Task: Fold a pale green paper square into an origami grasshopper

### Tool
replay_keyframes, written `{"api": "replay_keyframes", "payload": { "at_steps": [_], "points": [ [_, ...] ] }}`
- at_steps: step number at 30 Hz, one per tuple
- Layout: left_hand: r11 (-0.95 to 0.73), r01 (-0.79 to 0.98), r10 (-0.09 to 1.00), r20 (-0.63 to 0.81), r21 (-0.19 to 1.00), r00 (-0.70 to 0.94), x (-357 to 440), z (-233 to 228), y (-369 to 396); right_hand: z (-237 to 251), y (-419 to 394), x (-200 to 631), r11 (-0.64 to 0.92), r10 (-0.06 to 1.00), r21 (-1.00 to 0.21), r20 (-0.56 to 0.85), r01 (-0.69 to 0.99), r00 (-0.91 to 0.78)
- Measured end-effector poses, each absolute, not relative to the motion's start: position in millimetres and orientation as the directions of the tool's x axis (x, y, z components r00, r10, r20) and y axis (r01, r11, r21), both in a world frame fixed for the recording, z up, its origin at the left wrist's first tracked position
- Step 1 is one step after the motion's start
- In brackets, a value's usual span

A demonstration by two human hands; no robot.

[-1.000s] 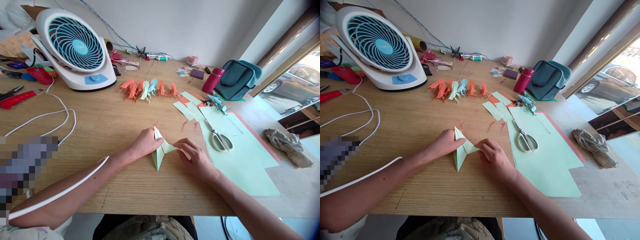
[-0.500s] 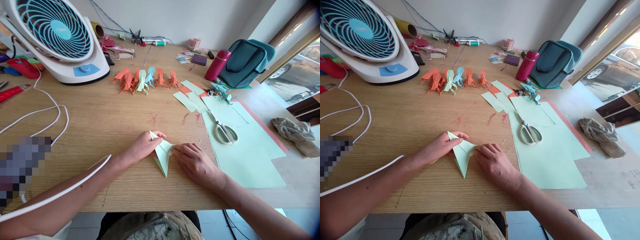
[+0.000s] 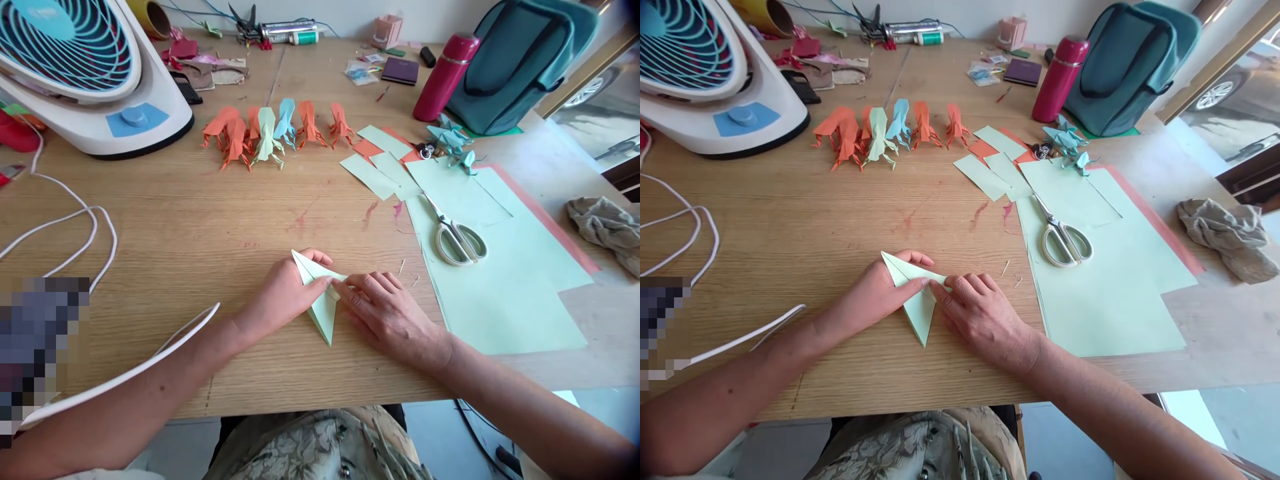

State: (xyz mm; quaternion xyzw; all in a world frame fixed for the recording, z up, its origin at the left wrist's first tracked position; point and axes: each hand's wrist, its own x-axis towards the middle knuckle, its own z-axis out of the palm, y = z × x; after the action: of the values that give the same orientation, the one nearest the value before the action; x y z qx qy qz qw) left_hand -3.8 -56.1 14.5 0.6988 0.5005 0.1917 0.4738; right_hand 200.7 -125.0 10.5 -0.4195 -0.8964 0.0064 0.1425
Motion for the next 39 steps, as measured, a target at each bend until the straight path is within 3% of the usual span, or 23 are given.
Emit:
{"api": "replay_keyframes", "payload": {
  "at_steps": [12, 20, 28, 39],
  "points": [
    [0.117, 0.498, 0.855, -0.342, 0.859, 0.389, -4, 30, -59, 10, -128, 201, 0.619, 0.772, -0.109, 0.272, 0.778, -0.575],
    [-0.027, 0.471, 0.816, -0.253, 0.882, 0.52, -7, 31, -58, 10, -128, 198, 0.614, 0.781, -0.089, 0.208, 0.784, -0.588],
    [0.019, 0.523, 0.814, -0.317, 0.852, 0.486, -6, 30, -59, 9, -129, 195, 0.599, 0.796, -0.061, 0.153, 0.799, -0.585],
    [-0.011, 0.516, 0.805, -0.299, 0.856, 0.513, -8, 27, -56, 14, -130, 202, 0.68, 0.721, -0.057, 0.236, 0.731, -0.652]
  ]
}}
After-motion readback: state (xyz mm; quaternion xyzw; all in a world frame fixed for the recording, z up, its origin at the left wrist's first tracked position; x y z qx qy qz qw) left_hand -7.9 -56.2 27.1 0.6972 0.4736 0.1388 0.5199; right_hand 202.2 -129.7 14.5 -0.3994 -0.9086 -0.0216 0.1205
